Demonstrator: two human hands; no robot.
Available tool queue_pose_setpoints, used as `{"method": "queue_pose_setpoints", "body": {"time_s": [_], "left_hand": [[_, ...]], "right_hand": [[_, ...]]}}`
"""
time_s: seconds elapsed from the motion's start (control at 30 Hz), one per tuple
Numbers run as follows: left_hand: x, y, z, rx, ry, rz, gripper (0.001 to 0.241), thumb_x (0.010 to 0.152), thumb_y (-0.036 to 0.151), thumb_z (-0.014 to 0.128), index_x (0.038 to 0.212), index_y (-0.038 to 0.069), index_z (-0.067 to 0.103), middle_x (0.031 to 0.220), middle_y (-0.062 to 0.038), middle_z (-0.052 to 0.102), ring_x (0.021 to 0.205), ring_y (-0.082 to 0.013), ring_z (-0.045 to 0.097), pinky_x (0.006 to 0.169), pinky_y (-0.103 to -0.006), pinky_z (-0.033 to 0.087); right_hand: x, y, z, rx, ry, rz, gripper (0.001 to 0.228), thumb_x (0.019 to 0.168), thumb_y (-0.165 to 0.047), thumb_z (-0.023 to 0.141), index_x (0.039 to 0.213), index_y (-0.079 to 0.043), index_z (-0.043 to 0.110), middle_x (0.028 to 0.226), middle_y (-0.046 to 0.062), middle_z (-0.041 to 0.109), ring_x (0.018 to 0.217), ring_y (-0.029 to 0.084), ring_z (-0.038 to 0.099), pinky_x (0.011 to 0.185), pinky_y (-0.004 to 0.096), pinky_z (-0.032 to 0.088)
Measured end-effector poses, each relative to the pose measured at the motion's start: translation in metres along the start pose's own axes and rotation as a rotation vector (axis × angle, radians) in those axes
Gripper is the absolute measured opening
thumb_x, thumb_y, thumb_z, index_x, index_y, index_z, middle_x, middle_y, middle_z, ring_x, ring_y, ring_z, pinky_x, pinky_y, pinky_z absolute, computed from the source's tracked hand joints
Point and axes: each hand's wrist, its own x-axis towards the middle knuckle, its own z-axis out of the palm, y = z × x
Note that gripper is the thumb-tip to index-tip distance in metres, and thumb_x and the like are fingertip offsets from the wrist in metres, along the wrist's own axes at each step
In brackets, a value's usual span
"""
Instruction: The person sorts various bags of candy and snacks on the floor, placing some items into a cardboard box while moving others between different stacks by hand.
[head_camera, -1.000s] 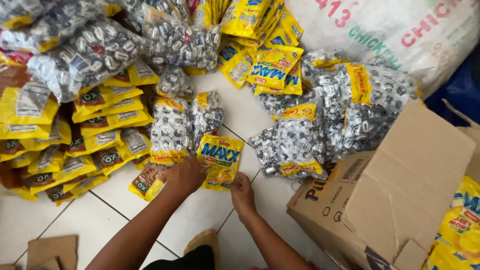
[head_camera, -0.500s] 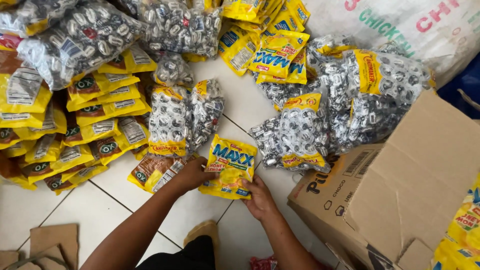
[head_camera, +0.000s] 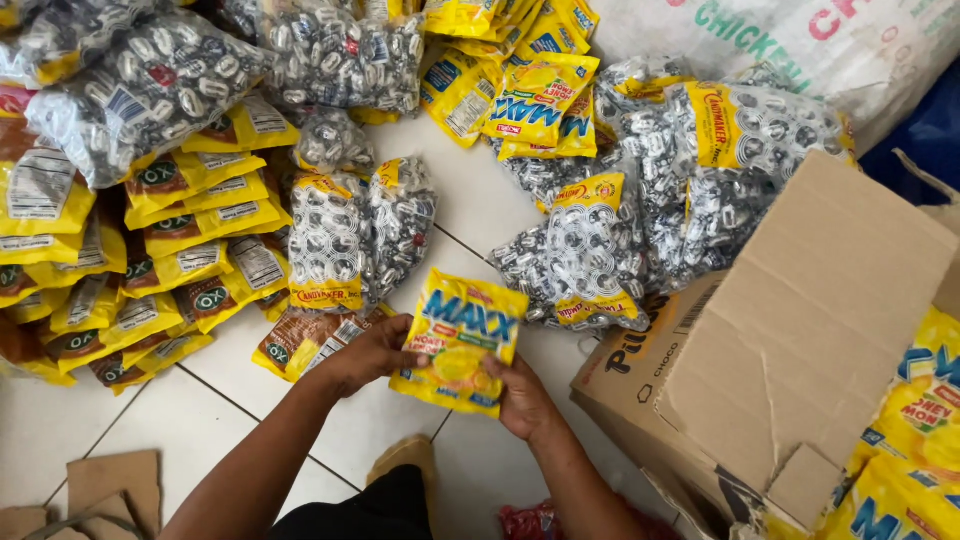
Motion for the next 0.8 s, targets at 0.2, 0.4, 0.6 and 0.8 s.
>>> {"method": "queue_pose_setpoints", "body": {"time_s": [0.2,0.4,0.6,0.8], "left_hand": [[-0.005,0.024,0.011,0.14,0.055,-0.123,0.041,0.089,0.034,0.071,0.125,0.019,0.058,0.11,0.0,0.075,0.106,-0.0163,0.07,0.092,-0.0355,0.057],[0.027,-0.014,-0.003,0.003,0.225,0.063,0.027,0.094,0.039,0.069,0.098,0.013,0.069,0.083,0.002,0.066,0.08,-0.0106,0.063,0.078,-0.0352,0.057],[0.023,-0.013,-0.006,-0.061,0.376,0.051,0.032,0.096,0.038,0.071,0.081,0.012,0.059,0.073,0.001,0.059,0.067,-0.011,0.058,0.069,-0.0337,0.055],[0.001,0.001,-0.012,-0.069,0.297,0.032,0.027,0.095,0.04,0.067,0.097,0.014,0.066,0.087,0.0,0.069,0.08,-0.0129,0.063,0.079,-0.0357,0.055]], "right_hand": [[-0.007,0.002,-0.014,-0.094,-0.072,-0.006,0.042,0.093,-0.011,0.071,0.133,-0.006,0.06,0.127,0.009,0.07,0.113,0.023,0.067,0.1,0.041,0.054],[-0.023,0.004,-0.006,-0.163,-0.051,0.042,0.042,0.092,-0.012,0.072,0.132,-0.009,0.061,0.125,0.006,0.07,0.113,0.02,0.067,0.098,0.039,0.054],[-0.024,0.008,-0.001,-0.22,-0.072,0.035,0.046,0.092,-0.012,0.071,0.136,-0.01,0.058,0.128,0.005,0.069,0.116,0.019,0.066,0.102,0.038,0.053],[-0.029,0.015,0.011,-0.239,-0.098,-0.013,0.051,0.091,-0.008,0.072,0.139,-0.01,0.054,0.131,0.004,0.067,0.118,0.018,0.066,0.103,0.037,0.052]]}}
